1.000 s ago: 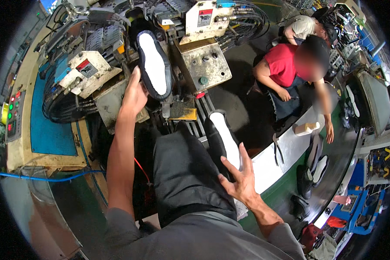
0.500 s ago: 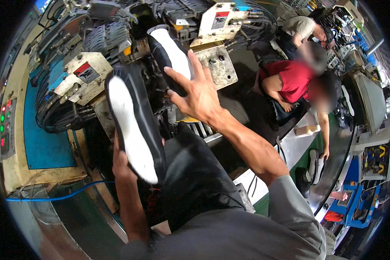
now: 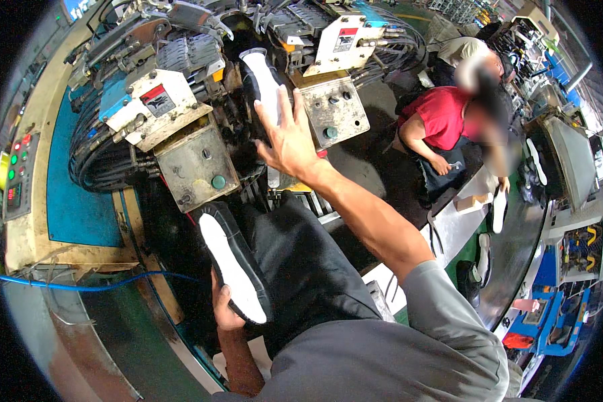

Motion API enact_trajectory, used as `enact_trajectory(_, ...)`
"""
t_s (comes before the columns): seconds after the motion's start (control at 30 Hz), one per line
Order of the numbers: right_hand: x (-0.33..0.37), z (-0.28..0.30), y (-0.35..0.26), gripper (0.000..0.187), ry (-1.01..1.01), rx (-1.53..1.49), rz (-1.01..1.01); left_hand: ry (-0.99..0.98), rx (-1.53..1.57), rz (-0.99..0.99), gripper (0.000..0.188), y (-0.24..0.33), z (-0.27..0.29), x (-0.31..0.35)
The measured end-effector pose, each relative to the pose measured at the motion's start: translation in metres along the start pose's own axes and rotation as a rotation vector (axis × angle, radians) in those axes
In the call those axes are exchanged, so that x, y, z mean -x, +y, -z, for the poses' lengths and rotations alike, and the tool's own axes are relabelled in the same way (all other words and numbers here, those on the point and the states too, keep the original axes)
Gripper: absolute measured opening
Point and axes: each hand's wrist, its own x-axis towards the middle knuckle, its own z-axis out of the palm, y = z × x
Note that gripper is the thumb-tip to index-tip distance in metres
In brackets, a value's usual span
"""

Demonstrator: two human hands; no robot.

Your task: Assembling shoe soles and uppers using industrial pressing machinery in a factory.

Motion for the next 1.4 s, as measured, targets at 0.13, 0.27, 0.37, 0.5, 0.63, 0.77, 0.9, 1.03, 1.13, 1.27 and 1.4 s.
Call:
enact_trajectory(0.13, 0.000, 0.000, -0.010, 0.086, 0.013, -0.073, 0.016, -0.002, 0.019, 0.054, 0.087, -0.021, 0.002, 0.003)
enact_trajectory(0.27, -0.011, -0.028, -0.028, 0.072, 0.066, 0.078, -0.009, -0.052, -0.005, 0.121, 0.086, -0.026, -0.027, -0.018)
enact_trajectory(0.37, -0.041, -0.039, -0.015, 0.079, 0.101, 0.040, 0.009, -0.034, -0.071, 0.170, 0.095, -0.022, -0.041, -0.026)
enact_trajectory(0.5, -0.091, -0.057, -0.003, 0.072, 0.126, 0.049, 0.010, -0.049, -0.140, 0.184, 0.106, -0.016, -0.049, -0.041)
enact_trajectory(0.63, -0.139, -0.074, 0.005, 0.064, 0.122, -0.027, -0.022, -0.019, -0.258, 0.206, 0.111, -0.017, -0.046, -0.059)
enact_trajectory(0.77, -0.160, -0.083, 0.007, 0.068, 0.159, -0.061, -0.025, 0.019, -0.282, 0.198, 0.114, -0.014, -0.048, -0.079)
enact_trajectory(0.9, -0.147, -0.098, 0.017, 0.072, 0.068, -0.164, -0.040, -0.082, -0.182, 0.152, 0.102, -0.016, -0.061, -0.101)
enact_trajectory(1.03, -0.124, -0.072, 0.017, 0.079, 0.031, -0.286, -0.014, -0.051, -0.259, 0.093, 0.105, -0.012, -0.074, -0.101)
enact_trajectory(1.13, -0.108, -0.029, 0.017, 0.084, 0.028, -0.354, 0.020, -0.074, -0.392, 0.062, 0.109, -0.007, -0.082, -0.097)
enact_trajectory(1.27, -0.096, 0.014, -0.006, 0.091, 0.010, -0.455, 0.076, -0.079, -0.596, -0.022, 0.102, -0.006, -0.082, -0.082)
enact_trajectory(1.4, 0.065, 0.001, -0.043, 0.137, -0.406, -0.722, -0.205, -0.073, -0.650, -0.076, 0.098, -0.017, -0.069, -0.067)
